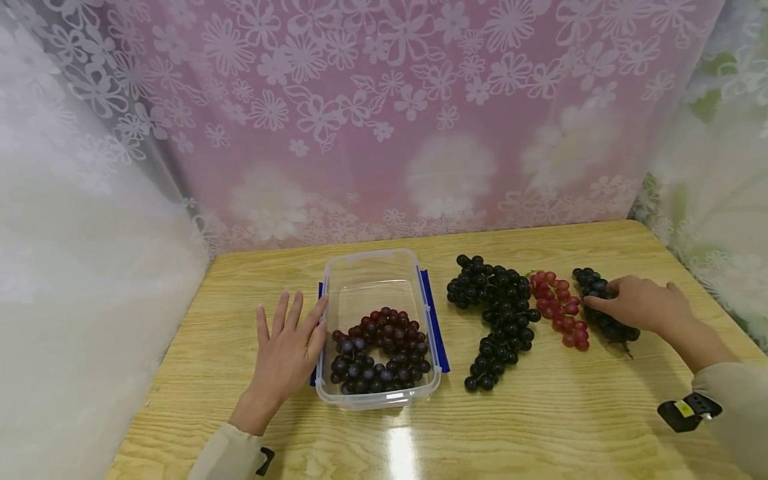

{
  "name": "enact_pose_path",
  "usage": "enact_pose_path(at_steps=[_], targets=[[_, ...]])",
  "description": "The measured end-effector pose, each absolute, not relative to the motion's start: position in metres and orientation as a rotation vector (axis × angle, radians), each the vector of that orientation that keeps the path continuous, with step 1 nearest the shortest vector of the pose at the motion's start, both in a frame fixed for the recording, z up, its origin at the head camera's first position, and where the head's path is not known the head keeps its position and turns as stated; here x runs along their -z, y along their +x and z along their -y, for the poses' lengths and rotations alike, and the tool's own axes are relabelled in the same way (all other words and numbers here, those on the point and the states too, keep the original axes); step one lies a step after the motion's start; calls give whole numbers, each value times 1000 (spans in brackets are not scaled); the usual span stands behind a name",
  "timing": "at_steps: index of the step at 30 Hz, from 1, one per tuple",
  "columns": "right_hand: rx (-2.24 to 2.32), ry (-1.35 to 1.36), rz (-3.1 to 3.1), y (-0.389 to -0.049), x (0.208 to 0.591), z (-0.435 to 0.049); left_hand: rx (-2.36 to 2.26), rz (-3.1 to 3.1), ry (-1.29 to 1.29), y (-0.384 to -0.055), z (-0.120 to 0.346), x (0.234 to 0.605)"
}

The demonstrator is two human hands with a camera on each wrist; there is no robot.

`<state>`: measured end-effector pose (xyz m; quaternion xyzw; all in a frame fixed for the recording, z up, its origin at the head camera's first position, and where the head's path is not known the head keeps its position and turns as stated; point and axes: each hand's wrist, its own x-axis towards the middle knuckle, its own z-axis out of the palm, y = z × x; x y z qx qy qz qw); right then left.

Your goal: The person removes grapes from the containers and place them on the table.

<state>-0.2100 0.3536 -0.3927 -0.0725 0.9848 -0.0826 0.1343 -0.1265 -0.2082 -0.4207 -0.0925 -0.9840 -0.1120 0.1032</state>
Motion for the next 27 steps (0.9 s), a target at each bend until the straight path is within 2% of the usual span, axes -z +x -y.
enact_pose_path(at_steps=[15,27], targets=[[199,-226,-2914,-198,393,-346,147,2860,-290,-124,206,414],[160,-301,-3185,-194,385,-333,83,2737,-334,-124,206,414]])
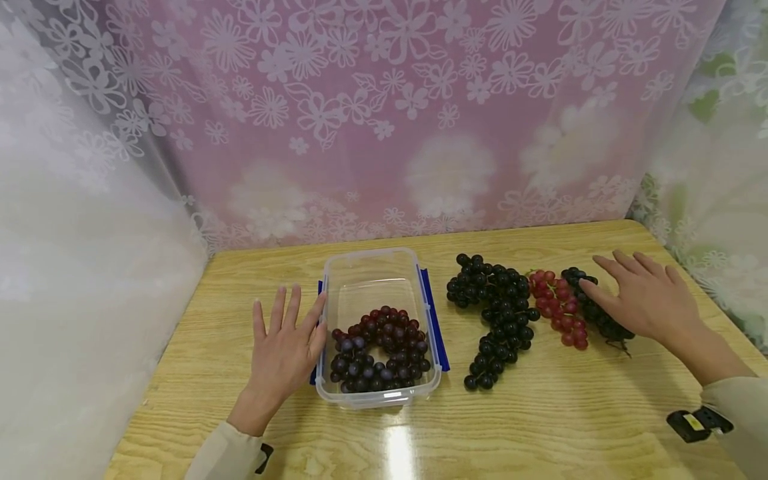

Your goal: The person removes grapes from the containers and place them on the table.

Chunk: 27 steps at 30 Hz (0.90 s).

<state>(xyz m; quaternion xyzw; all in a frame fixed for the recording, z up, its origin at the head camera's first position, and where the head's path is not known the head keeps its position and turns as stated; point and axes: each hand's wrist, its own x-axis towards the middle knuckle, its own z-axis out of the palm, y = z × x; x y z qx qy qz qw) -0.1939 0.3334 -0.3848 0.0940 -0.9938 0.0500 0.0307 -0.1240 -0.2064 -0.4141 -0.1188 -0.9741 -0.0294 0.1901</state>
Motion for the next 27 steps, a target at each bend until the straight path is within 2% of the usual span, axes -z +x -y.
enact_pose_path(at_steps=[8,27], targets=[[-81,427,3019,-192,371,-302,116,2816,-308,-124,206,411],[-30,871,2685,-184,338,-185,194,2860,-307,-124,205,411]])
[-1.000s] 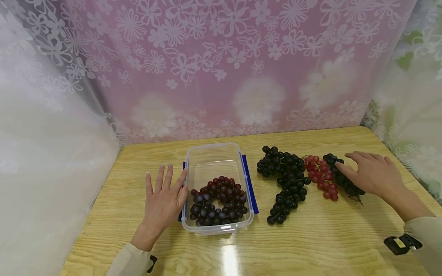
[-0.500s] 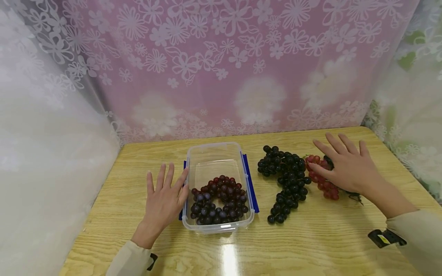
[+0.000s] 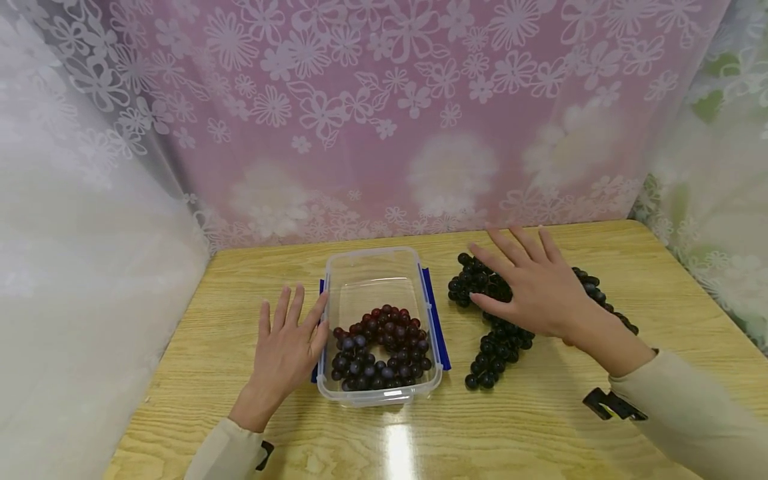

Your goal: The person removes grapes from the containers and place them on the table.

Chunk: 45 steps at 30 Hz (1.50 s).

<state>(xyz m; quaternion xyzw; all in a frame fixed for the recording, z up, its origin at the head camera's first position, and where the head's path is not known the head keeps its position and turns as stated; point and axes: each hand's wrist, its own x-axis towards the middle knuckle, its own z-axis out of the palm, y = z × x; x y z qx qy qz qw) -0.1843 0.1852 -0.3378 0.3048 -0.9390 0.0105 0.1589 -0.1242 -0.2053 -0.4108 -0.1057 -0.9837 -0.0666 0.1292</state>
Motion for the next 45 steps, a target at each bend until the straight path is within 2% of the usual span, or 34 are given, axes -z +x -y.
enact_pose_path(at_steps=[9,18,45], targets=[[-9,1086,2582,-170,335,-135,250,2886,-326,-126,207,413],[-18,1183,2529,-166,336,-101,271,2883,-323,-125,208,413],[120,1324,2716,-177,366,-63,341,2885,-307,-125,208,415]])
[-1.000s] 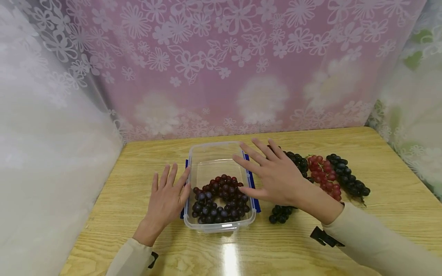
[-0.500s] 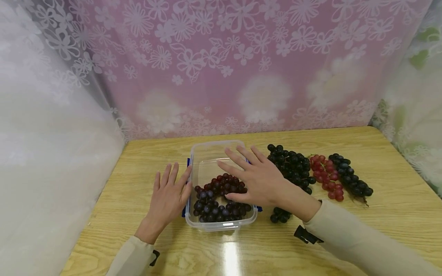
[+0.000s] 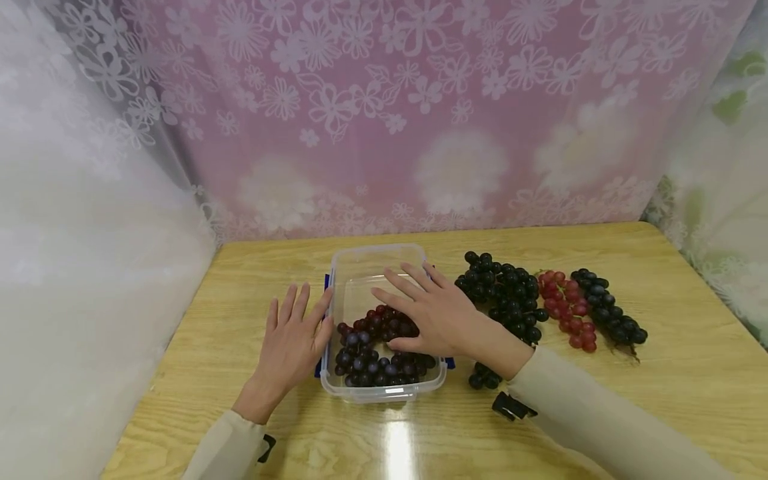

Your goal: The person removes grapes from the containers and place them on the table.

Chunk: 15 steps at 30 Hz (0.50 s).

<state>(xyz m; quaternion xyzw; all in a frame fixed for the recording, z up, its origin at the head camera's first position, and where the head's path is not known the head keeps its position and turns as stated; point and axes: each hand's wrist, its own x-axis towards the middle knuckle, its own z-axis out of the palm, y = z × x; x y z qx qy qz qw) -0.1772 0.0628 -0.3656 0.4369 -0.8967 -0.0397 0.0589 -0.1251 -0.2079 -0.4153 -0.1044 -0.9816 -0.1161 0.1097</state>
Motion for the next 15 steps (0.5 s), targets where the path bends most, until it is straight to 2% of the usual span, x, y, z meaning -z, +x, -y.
enact_pose_path(at_steps=[15], targets=[[126,1417,2831,-191,380,-50,338,2894,-303,-127,207,415]])
